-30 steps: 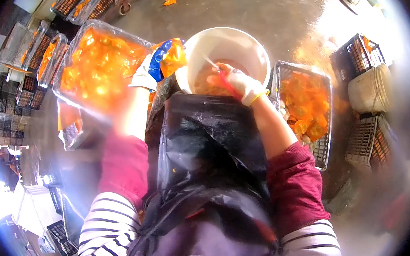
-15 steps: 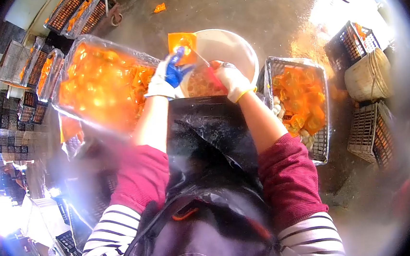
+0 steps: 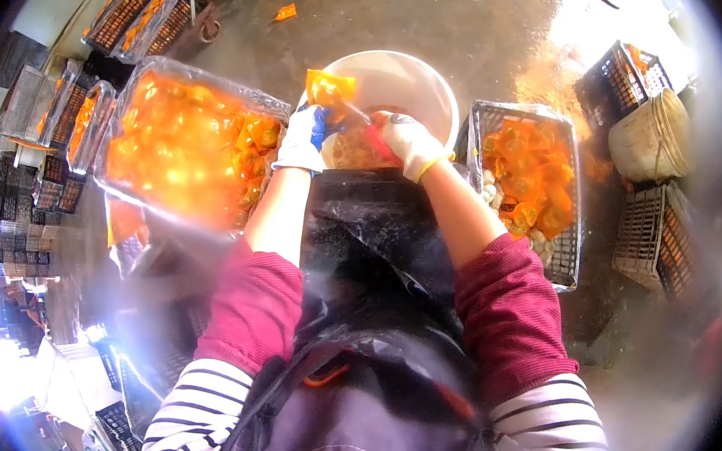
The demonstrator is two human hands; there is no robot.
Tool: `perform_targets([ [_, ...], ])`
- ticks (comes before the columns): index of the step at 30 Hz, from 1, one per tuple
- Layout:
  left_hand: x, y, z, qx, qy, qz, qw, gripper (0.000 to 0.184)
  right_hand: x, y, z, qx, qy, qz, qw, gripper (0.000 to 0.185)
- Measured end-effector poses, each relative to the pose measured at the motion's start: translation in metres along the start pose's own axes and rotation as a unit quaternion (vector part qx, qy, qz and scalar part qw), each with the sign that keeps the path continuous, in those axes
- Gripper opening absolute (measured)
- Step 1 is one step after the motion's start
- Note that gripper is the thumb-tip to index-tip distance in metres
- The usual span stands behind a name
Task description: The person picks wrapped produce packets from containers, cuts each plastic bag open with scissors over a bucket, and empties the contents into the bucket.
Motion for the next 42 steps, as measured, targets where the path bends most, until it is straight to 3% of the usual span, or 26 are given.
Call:
perform_targets([
  [1,0.002,0.000,-0.001,-0.017,-0.001,0.001,1.000,0.046,0.004,0.001,0.001,-0.015,0.035,0.019,0.999,0.025],
  [4,0.007,-0.002,-0.039,-0.066,0.125,0.009,0.990,0.040,0.005,-0.002,-0.005,-0.054,0.060,0.019,0.997,0.025],
  [10,0.034,0.000,-0.030,-0.013,-0.064,-0.075,0.995,0.039,0.003,-0.004,0.000,-0.076,-0.005,-0.011,0.997,0.029],
  [13,0.016,-0.002,-0.016,0.084,-0.084,-0.027,0.993,0.046,0.011,-0.001,-0.004,-0.149,0.168,0.088,0.970,0.027],
  [16,0.034,0.017,-0.050,0.136,0.004,0.003,0.991,0.052,0.023,-0.007,0.022,-0.037,0.074,0.014,0.997,0.026],
  [18,0.044,0.025,-0.061,0.219,-0.009,-0.009,0.976,0.045,0.007,-0.003,0.010,-0.005,0.001,-0.005,1.000,0.024],
  [19,0.046,0.025,-0.057,0.298,-0.061,-0.024,0.952,0.039,0.000,-0.003,0.007,0.012,-0.035,-0.015,0.999,0.024],
  [22,0.044,0.021,-0.052,0.424,-0.174,-0.046,0.887,0.032,0.001,-0.005,0.003,-0.036,-0.015,-0.010,0.999,0.022],
  [24,0.038,0.017,-0.045,0.440,-0.146,-0.037,0.885,0.034,0.008,-0.008,0.013,-0.010,-0.004,-0.018,1.000,0.022],
  [26,0.029,0.017,-0.044,0.420,-0.027,-0.013,0.907,0.040,0.012,-0.011,0.022,0.052,-0.013,-0.029,0.998,0.023],
  [29,0.001,0.005,0.010,0.448,-0.228,0.072,0.861,0.035,0.010,-0.015,0.027,0.167,-0.051,-0.046,0.984,0.028],
  [32,-0.002,-0.001,0.015,0.325,-0.112,0.023,0.939,0.034,0.001,-0.012,0.014,0.231,-0.067,-0.062,0.969,0.030],
  [33,0.010,0.001,-0.009,0.170,-0.029,-0.017,0.985,0.038,-0.003,-0.009,0.007,0.255,-0.064,-0.064,0.963,0.030],
  [34,0.014,0.002,-0.044,-0.151,0.051,-0.009,0.987,0.041,-0.005,-0.007,0.003,0.280,-0.060,-0.067,0.956,0.030],
  [36,-0.003,-0.032,-0.020,-0.215,0.114,-0.081,0.967,0.047,-0.003,-0.009,-0.001,0.238,-0.033,-0.091,0.966,0.033],
  [38,0.021,-0.019,-0.028,-0.079,-0.092,-0.139,0.983,0.046,-0.005,-0.013,-0.004,0.224,-0.009,-0.098,0.970,0.035],
  [40,0.024,-0.020,-0.030,-0.027,-0.131,-0.143,0.981,0.046,-0.004,-0.015,0.003,0.260,-0.006,-0.113,0.959,0.034],
  [42,0.017,-0.020,-0.023,-0.048,-0.034,-0.105,0.993,0.045,-0.004,-0.017,0.009,0.292,-0.010,-0.123,0.948,0.033],
])
Point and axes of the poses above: each hand's wrist, its own x-axis towards the middle knuckle, its own y-axis out of the back of the hand, z = x × y, the point moved 10 cm from there along x, towards the middle knuckle
